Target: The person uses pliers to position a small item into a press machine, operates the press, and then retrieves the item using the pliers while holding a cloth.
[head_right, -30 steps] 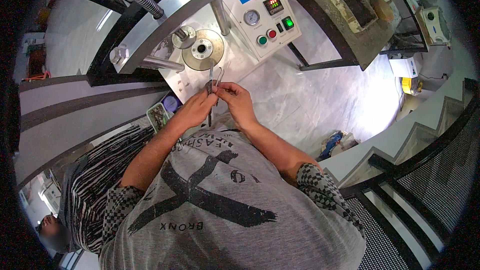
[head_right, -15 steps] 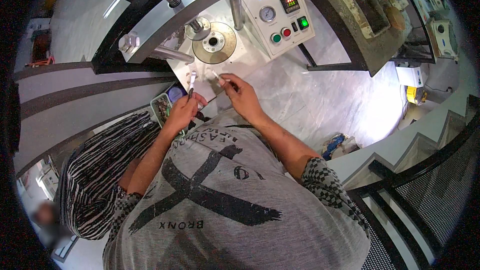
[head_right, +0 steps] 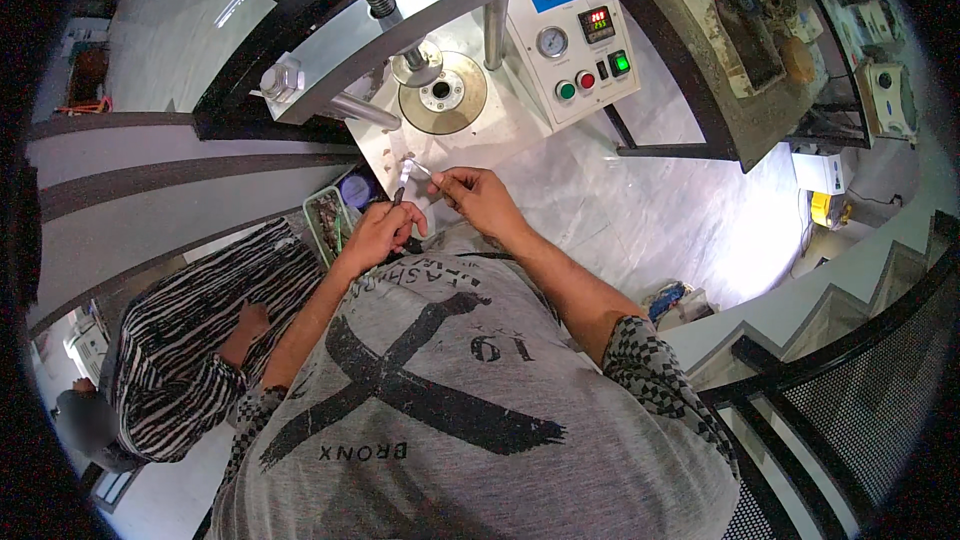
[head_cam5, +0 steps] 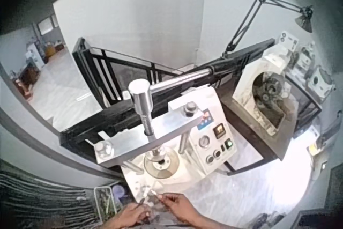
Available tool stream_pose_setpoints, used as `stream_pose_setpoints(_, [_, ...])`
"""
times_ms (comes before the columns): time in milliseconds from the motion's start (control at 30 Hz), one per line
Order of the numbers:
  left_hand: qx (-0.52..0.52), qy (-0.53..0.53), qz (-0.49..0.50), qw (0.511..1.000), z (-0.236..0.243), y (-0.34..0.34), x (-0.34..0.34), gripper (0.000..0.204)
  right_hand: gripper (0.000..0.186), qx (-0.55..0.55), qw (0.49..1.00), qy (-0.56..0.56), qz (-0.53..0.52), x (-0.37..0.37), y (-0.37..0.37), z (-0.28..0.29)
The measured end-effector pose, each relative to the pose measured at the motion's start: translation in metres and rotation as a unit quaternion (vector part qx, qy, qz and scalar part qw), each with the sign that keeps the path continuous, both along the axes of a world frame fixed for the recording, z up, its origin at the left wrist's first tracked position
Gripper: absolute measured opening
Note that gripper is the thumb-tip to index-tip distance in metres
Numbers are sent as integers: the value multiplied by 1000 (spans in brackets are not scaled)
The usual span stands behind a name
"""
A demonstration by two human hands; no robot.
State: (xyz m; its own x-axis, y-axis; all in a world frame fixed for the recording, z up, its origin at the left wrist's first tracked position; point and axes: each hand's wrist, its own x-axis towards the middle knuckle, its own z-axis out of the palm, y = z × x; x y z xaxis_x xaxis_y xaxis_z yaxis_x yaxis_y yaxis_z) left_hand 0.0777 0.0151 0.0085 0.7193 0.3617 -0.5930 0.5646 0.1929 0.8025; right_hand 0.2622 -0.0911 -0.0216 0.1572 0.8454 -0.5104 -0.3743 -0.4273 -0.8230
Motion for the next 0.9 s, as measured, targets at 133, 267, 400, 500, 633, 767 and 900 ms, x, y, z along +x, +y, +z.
stream_pose_setpoints(133, [-45,5,-7,999,0,5,-6,45,34,10,999,-36,-30,-10,2,-18])
stream_pose_setpoints(267, [-41,-11,-16,999,-6,8,-20,45,36,16,996,-88,-6,-15,1,-22])
stream_pose_setpoints(400, [-30,-38,-17,999,-6,8,-28,43,34,19,992,-121,-6,-27,6,-18])
stream_pose_setpoints(500, [0,-51,0,999,-12,3,-39,44,31,24,990,-130,-41,-37,12,-31])
stream_pose_setpoints(633, [-29,-47,22,998,-7,6,-58,48,29,37,991,-130,-24,-17,25,-30])
stream_pose_setpoints(767, [8,-60,16,998,-6,8,-55,51,32,16,992,-115,47,-30,34,-11])
stream_pose_setpoints(900, [-102,-53,157,981,-15,7,-60,48,34,-57,995,67,51,-25,34,-4])
